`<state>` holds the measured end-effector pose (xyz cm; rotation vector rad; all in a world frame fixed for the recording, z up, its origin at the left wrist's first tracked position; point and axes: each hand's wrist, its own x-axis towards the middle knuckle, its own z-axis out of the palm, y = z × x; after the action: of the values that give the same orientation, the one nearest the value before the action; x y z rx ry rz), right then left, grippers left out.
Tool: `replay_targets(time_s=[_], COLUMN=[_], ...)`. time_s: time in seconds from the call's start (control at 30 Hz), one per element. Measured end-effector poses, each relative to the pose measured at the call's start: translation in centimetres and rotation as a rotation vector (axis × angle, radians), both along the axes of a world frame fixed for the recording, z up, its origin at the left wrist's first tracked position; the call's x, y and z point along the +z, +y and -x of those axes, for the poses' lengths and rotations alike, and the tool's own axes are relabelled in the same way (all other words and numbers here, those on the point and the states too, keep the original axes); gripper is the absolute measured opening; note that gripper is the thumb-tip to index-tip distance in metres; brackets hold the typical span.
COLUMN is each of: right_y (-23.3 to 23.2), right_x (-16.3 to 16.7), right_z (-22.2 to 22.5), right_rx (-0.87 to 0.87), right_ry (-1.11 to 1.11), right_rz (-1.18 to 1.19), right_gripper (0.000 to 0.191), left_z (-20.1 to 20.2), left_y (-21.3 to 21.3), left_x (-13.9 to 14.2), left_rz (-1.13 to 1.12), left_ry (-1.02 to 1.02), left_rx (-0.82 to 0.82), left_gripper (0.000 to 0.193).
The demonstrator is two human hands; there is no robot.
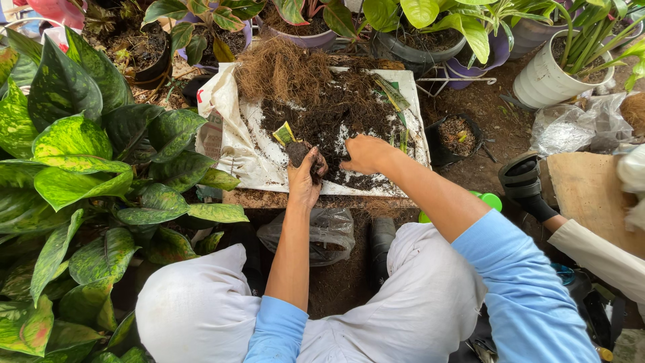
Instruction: The person sits on the ground at a plant stall and shapes moist soil around the root ball of a plant, pressing and turning the soil with both hands to form a compact ball around the roots. A small plant tag stays attached while the person works the soil over the root mass.
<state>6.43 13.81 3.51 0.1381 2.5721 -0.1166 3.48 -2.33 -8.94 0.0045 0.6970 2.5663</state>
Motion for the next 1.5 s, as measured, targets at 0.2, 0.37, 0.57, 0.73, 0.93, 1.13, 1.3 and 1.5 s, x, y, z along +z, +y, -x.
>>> replay_targets(time_s=[0.2,0.37,0.57,0.73,0.93,1.13,1.3,1.5], right_y=[-1.5,-1.7,-1.5,-1.3,-2.4,-2.9,-3.1,-3.0], right_x=[0.2,-0.6,0.2,2.7,3.6,3.3,2.5,1.4], right_z=[-0.3,-0.3,0.5,0.1,-0.2,-0.4,-0.6,-0.2], right_rx=[-0.008,0.168,0.184,0.020,0.105,0.159,0.292,0.293], right_ry=[0.082,0.210,0.200,0.376,0.541,0.445,0.553,0.636], right_rz=[0.086,0.040,-0.028,0.146,0.418,0.390,0.360,0.164], right_gripper=[0.051,0.041,0.027,0.022,0.023,0.020,0.019,0.031], left_z=[0.0,-0.2,-0.1,0.1,0.3,0.5,0.4,0.0], left_y=[0.1,-0.1,-0.1,-0.2,-0.2,0.0,-0.1,-0.3], left_x=[-0.3,0.0,0.4,0.8,0.6,-1.1,-0.8,0.3], left_rz=[0.108,0.080,0.060,-0.006,0.029,0.034,0.025,0.108], left_ry=[-0.119,-0.097,-0.083,-0.075,-0.150,-0.119,-0.107,-0.127], left_rx=[0.033,0.016,0.018,-0.009,0.005,0.009,0.012,0.013], left_gripper=[0.021,0.022,0.014,0.017,0.016,0.015,0.014,0.019])
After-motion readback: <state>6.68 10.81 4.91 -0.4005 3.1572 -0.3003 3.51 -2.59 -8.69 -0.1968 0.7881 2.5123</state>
